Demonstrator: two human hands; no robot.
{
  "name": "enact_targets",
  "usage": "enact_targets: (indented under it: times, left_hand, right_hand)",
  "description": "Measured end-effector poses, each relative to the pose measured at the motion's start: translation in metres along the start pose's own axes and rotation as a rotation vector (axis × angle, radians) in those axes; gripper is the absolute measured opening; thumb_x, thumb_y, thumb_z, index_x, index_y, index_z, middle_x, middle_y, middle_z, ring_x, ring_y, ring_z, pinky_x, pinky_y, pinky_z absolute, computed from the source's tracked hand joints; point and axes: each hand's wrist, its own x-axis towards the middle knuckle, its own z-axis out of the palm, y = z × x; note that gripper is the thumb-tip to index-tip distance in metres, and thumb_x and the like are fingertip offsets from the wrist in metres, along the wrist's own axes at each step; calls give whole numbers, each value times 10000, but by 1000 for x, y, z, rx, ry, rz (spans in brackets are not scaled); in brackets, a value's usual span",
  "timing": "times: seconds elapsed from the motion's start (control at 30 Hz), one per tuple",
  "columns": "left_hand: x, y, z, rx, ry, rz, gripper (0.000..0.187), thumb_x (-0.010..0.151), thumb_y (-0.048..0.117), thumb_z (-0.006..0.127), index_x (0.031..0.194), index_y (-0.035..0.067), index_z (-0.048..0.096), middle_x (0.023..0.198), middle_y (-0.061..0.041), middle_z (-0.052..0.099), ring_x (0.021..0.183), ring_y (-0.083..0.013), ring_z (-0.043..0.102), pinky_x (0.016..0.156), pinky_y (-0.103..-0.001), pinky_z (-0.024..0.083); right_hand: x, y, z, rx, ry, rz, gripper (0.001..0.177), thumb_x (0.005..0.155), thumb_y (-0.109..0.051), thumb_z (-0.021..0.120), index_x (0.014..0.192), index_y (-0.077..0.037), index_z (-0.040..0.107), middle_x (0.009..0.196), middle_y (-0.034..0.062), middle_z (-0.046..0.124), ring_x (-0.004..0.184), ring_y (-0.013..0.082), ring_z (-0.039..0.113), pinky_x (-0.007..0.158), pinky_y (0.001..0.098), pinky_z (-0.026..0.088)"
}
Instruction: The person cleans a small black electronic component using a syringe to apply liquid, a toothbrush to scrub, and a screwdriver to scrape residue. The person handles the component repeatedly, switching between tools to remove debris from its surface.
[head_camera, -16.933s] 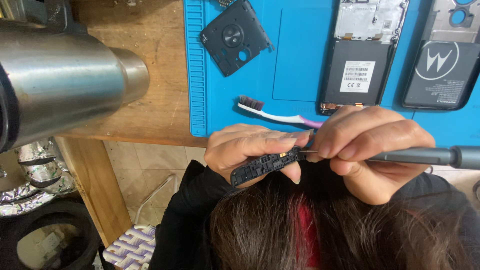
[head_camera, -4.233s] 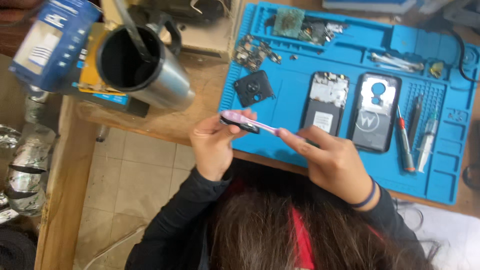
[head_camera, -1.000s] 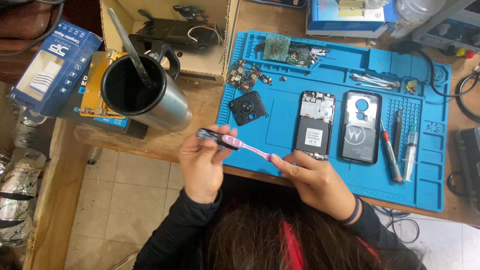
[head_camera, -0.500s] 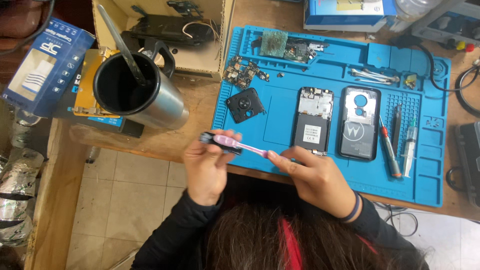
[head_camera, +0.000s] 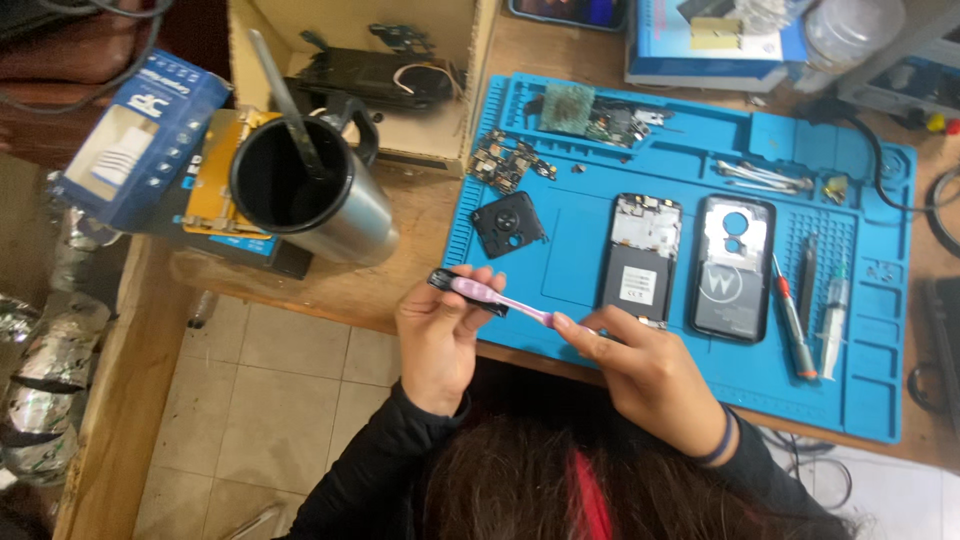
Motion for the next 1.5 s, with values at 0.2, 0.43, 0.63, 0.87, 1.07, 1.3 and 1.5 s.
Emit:
enact_targets:
  times: [0.2, 0.43, 0.63, 0.87, 1.07, 1.3, 1.5]
  left_hand:
    - [-5, 4, 12, 56, -55, 44, 375, 752, 188, 789, 1020, -46, 668, 1016, -250, 703, 963, -430, 698, 745, -456, 629]
    - [6, 15, 0, -15, -36, 110, 255, 806, 72, 731, 1022, -52, 676, 1020, -253, 697, 972, -454, 685, 757, -427, 639]
    - [1, 2, -1, 42, -42, 13, 447, 736, 240, 795, 1021, -71, 647, 1011, -273, 693, 945, -463, 693, 737, -442, 632]
    - [1, 11, 0, 66, -14, 92, 316, 788, 149, 749, 1022, -45, 667, 991, -238, 707, 936, -409, 707, 699, -378, 631]
    - [3, 12, 1, 56, -43, 86, 341, 771, 188, 767, 1003, -44, 677, 977, -245, 704, 916, -419, 708, 755, -433, 634]
    - [-3, 11, -2, 95, 1, 103, 377, 776, 199, 766, 1034, -54, 660, 981, -242, 707, 930, -427, 709, 768, -464, 631]
    - [8, 26, -18, 73, 73, 224, 310, 766, 174, 784, 966, -34, 672, 951, -236, 705, 918, -392, 713, 704, -370, 644]
  right_hand:
    - [-4, 6, 3, 29, 22, 40, 448, 953, 6, 485, 1354, -185, 547, 952, 50, 610, 685, 197, 573, 588, 278, 460]
    - [-1, 9, 2, 103, -21, 30, 538, 915, 98, 460, 1380, -168, 516, 958, 61, 599, 723, 191, 597, 668, 260, 500]
    - [6, 1, 12, 56, -1, -5, 596, 888, 133, 430, 1381, -191, 518, 989, 53, 611, 707, 214, 618, 621, 258, 492]
    - [3, 1, 10, 69, 1, -23, 580, 902, 114, 423, 1387, -194, 503, 1013, 61, 616, 682, 221, 587, 631, 247, 492]
    - [6, -1, 8, 59, -21, -22, 571, 905, 100, 432, 1389, -194, 503, 1016, 52, 613, 664, 217, 577, 628, 240, 487]
    - [14, -5, 15, -31, -20, -51, 596, 899, 101, 446, 1390, -233, 493, 1018, 37, 616, 565, 246, 521, 492, 308, 436]
    - [14, -3, 9, -28, -55, -29, 583, 914, 70, 458, 1395, -259, 488, 1019, 6, 618, 505, 232, 426, 455, 295, 406]
